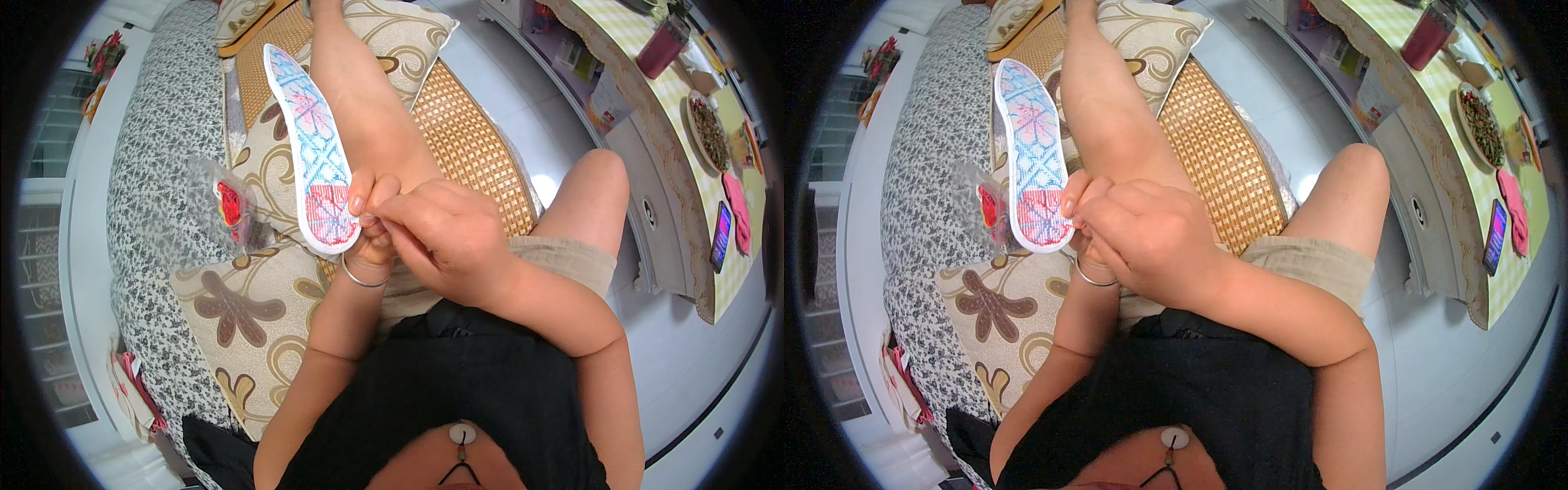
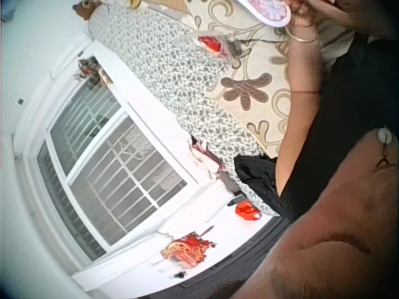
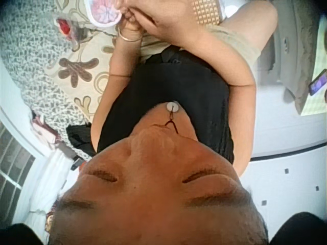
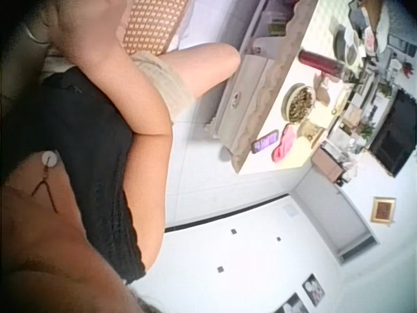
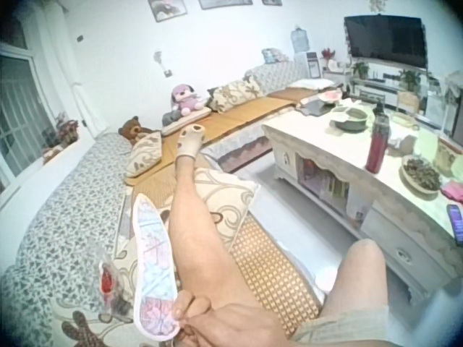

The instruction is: The person is sewing a decorative pattern onto an insole by hand using a needle and red thread.

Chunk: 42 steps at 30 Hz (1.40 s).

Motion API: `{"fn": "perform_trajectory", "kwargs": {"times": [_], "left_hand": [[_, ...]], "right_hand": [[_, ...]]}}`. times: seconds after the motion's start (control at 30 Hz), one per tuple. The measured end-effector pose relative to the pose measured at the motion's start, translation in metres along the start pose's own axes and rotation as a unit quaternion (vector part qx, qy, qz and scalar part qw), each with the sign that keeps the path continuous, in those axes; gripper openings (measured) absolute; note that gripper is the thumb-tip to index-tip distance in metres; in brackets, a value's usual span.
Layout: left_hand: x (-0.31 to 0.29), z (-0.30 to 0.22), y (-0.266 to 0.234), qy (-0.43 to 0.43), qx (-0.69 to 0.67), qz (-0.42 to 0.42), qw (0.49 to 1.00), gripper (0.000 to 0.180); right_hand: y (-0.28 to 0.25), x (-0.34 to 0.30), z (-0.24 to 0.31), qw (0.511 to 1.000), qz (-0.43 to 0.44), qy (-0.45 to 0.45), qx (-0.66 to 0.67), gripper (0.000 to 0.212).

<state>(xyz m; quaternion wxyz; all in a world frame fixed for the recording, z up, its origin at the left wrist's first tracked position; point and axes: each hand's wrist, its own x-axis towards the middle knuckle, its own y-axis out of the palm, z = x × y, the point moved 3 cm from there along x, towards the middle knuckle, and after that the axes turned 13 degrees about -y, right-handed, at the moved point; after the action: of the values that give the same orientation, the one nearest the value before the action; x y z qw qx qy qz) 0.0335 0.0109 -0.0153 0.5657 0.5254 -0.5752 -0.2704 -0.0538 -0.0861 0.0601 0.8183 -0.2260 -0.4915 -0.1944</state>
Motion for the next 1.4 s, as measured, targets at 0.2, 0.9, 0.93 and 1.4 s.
{"fn": "perform_trajectory", "kwargs": {"times": [0.2, 0.9, 0.93, 1.4], "left_hand": [[-0.001, 0.005, 0.007, 0.009, 0.012, -0.003, 1.0, 0.011], [0.003, 0.011, 0.001, 0.007, 0.022, 0.009, 1.0, 0.013], [0.004, 0.011, -0.001, 0.008, 0.025, 0.008, 1.0, 0.013], [-0.001, 0.012, 0.035, 0.039, 0.292, -0.424, 0.856, 0.004]], "right_hand": [[0.002, 0.003, 0.004, 1.0, -0.002, -0.008, -0.001, 0.02], [0.001, -0.002, 0.002, 1.0, 0.007, 0.004, -0.018, 0.021], [0.001, -0.003, 0.002, 1.0, 0.014, 0.005, -0.019, 0.02], [-0.011, -0.058, -0.039, 0.792, -0.085, 0.47, 0.38, 0.013]]}}
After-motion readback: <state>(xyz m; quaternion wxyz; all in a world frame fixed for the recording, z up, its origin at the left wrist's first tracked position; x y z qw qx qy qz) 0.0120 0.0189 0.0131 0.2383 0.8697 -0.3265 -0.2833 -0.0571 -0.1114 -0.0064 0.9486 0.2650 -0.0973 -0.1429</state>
